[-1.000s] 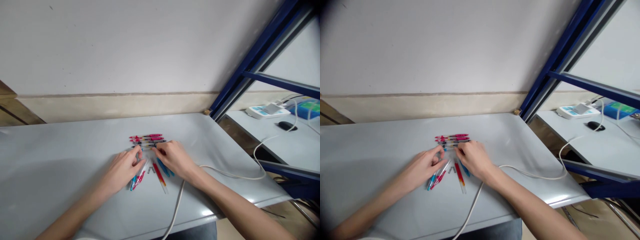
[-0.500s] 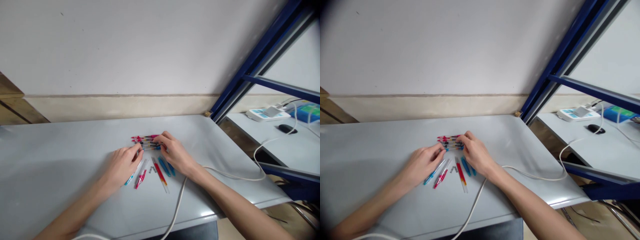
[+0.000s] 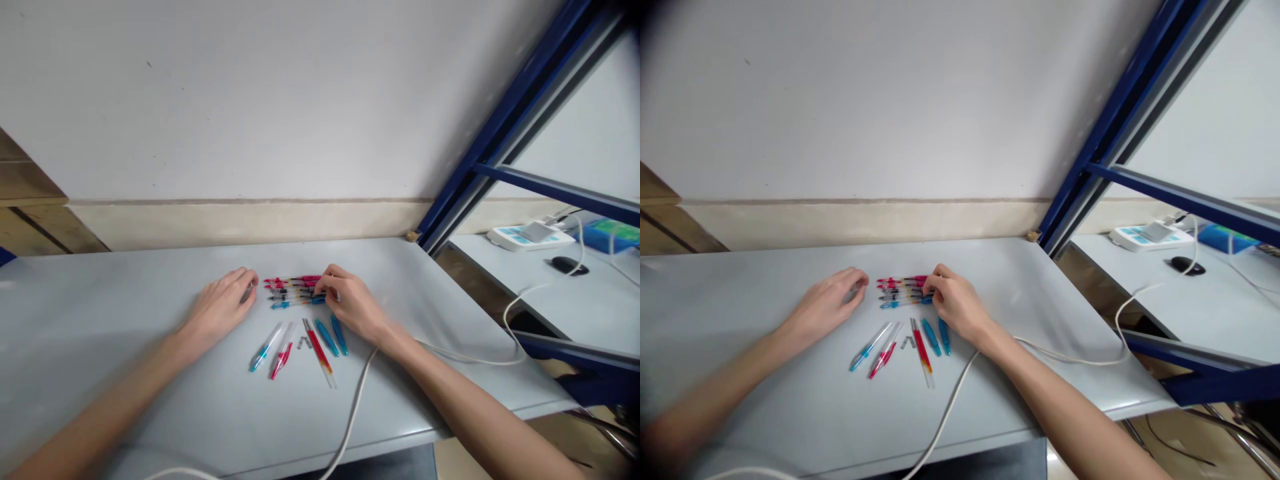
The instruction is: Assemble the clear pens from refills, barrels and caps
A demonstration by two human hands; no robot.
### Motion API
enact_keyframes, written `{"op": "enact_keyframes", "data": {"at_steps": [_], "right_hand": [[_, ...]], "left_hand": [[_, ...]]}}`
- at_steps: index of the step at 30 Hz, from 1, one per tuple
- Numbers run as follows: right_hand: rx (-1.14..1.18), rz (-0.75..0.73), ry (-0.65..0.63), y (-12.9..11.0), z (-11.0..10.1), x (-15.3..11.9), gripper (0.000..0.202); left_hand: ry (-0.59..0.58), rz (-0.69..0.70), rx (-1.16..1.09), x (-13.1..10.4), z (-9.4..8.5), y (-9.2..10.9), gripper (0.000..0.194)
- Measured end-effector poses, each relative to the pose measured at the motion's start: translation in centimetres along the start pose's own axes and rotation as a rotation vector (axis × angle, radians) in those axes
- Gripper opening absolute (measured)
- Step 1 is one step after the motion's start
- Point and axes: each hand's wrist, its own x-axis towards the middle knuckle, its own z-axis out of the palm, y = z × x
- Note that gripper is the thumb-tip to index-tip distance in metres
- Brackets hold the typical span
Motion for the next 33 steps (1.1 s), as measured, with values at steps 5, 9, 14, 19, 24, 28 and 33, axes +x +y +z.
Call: {"op": "enact_keyframes", "data": {"at_steps": [5,9,14,19,24,28,33], "right_hand": [[-0.013,-0.061,-0.023,-0.5,0.4,-0.2,0.032],[-0.021,-0.037,0.028,0.0,-0.2,0.0,0.032],[-0.091,0.068,0.130,3.1,-1.8,0.9,0.037],[-0.198,0.235,0.150,7.0,-1.9,1.2,0.035],[-0.218,0.226,0.111,7.7,-0.9,1.2,0.032],[-0.240,0.227,0.099,7.3,-0.8,1.2,0.031],[-0.264,0.225,0.084,7.1,-1.0,1.1,0.031]], "left_hand": [[0.015,0.101,0.034,-0.1,1.5,-1.1,0.022],[0.018,0.210,0.026,-0.3,2.1,-2.0,0.024],[0.022,0.217,-0.051,-0.6,2.2,-2.5,0.024],[0.049,0.171,-0.074,-0.8,2.4,-2.5,0.028],[0.073,0.163,-0.042,-0.8,2.9,-2.7,0.029],[0.073,0.188,-0.001,-0.8,3.0,-2.6,0.030],[0.090,0.203,0.008,-0.8,2.9,-2.5,0.030]]}}
